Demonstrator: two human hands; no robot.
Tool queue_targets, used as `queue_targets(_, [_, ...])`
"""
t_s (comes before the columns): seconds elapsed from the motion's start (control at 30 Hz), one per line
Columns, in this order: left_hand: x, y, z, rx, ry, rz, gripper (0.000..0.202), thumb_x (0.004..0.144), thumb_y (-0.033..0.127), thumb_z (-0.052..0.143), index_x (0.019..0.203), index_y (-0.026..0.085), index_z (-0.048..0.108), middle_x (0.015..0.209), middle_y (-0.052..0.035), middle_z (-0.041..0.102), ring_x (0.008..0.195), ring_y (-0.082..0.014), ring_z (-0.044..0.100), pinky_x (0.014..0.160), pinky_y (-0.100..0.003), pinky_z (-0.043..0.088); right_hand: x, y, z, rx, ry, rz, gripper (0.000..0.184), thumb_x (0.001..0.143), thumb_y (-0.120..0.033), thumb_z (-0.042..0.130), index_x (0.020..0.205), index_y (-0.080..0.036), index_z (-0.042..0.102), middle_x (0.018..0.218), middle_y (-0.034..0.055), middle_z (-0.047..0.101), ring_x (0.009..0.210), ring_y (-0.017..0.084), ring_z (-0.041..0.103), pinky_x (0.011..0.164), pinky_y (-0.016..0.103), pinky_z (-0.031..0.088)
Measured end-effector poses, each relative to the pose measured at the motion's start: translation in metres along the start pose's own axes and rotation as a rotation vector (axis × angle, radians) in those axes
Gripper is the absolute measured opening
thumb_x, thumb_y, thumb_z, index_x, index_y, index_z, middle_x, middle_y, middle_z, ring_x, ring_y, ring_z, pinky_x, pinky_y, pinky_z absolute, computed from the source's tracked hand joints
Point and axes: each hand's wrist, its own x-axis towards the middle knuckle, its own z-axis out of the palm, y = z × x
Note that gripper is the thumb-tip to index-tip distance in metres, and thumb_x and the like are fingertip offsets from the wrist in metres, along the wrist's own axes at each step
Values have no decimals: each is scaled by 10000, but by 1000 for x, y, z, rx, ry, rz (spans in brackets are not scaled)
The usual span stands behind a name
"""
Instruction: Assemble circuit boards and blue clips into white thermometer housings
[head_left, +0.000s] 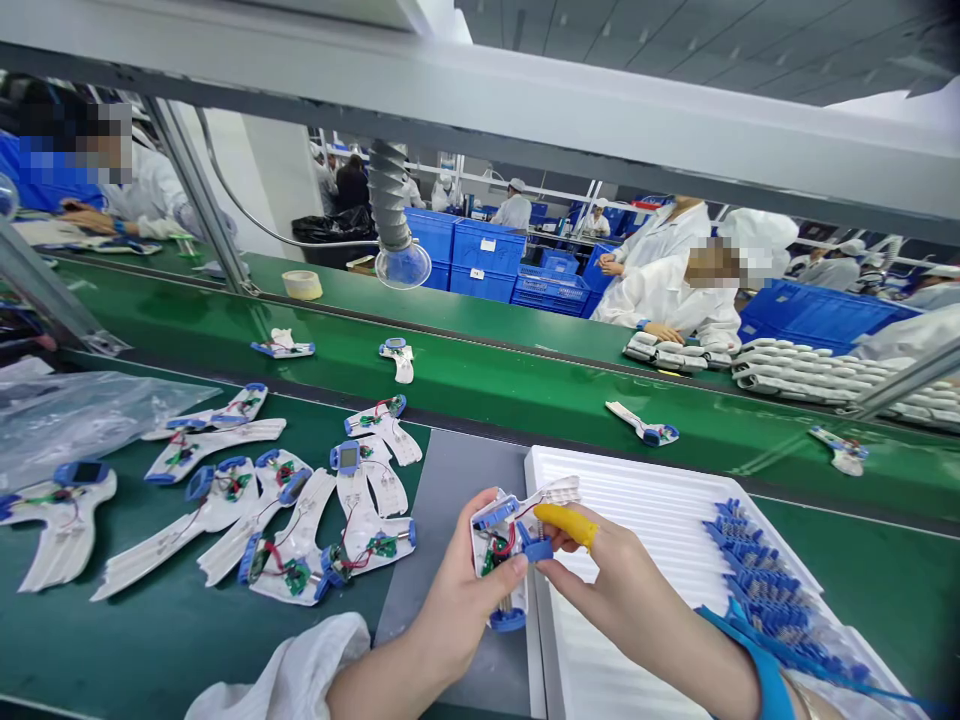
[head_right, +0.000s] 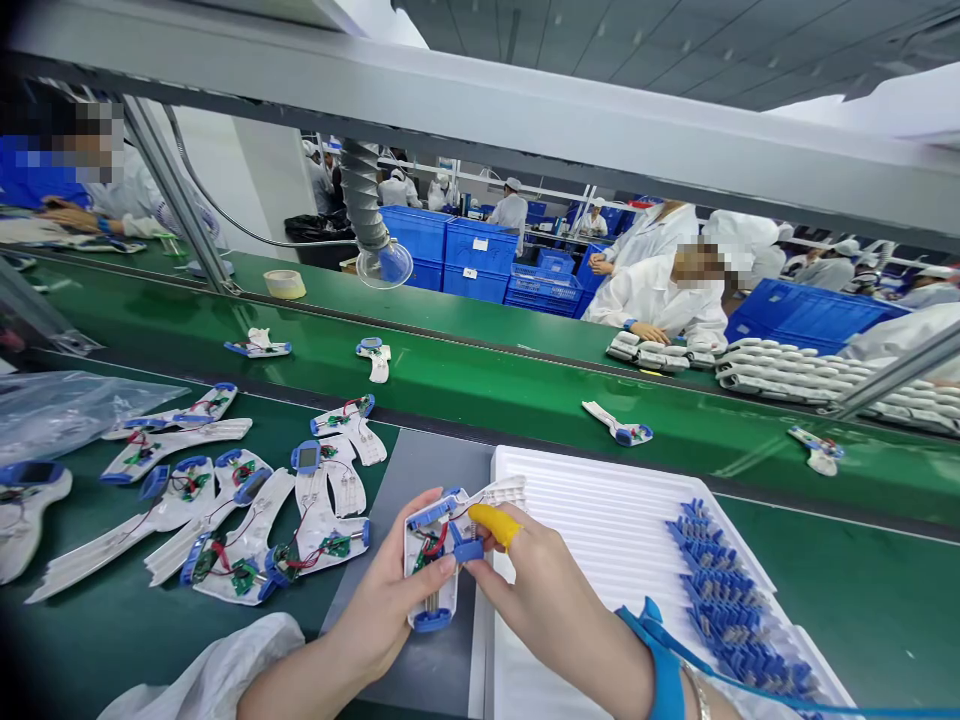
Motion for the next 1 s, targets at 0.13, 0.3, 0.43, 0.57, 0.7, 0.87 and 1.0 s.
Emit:
queue_targets(0.13, [1,-1,-1,-5,-12,0,702,683,273,737,1253,234,327,1184,-86,584,1068,-215,549,947,-340,387,-2,1,-1,28,-48,-35,246,826,-140,516,1048,-247,515,971,24,595,851,161,579,741,305,482])
queue_targets(0.3, [2,-6,-1,-6,34,-10,654,677,257,734,1230,217,388,1183,-85,597,1080,-212,544,946,-323,387,-5,-1,-1,14,-82,-96,238,873,-151,445,1092,-236,487,1016,44,560,883,164,582,761,311,502])
queue_targets(0.43, [0,-8,1,-57,42,-26,655,660,245,744,1218,215,401,1183,-85,602,1081,-211,550,941,-319,397,-6,-2,2,-92,-51,-143,199,885,-158,423,1067,-185,499,972,78,573,812,179,596,692,317,526])
queue_targets(0.57, [3,-8,4,-100,75,-8,661,605,244,778,1164,214,424,1106,-67,639,1021,-192,576,905,-295,420,-4,-1,4,-301,105,-273,117,885,-187,438,923,-147,541,837,96,593,719,217,579,580,359,506])
queue_targets(0.7, [12,-6,7,-48,99,14,609,583,240,780,1092,201,449,975,-43,657,891,-158,598,816,-269,447,-1,0,-1,-416,143,-352,138,855,-220,509,965,-146,547,946,131,584,852,273,553,642,423,490])
queue_targets(0.87, [46,23,5,391,67,41,459,553,204,728,939,196,480,695,40,586,602,-107,551,594,-220,425,19,47,-31,-370,230,-248,453,867,-337,483,1253,-122,381,1217,170,473,1137,261,447,909,424,441])
queue_targets(1.0, [121,59,5,649,51,113,459,561,120,712,961,188,494,729,39,587,595,-101,536,582,-218,419,45,151,-77,-572,250,179,398,888,-356,449,1164,-75,506,1222,184,495,1161,271,447,993,414,375])
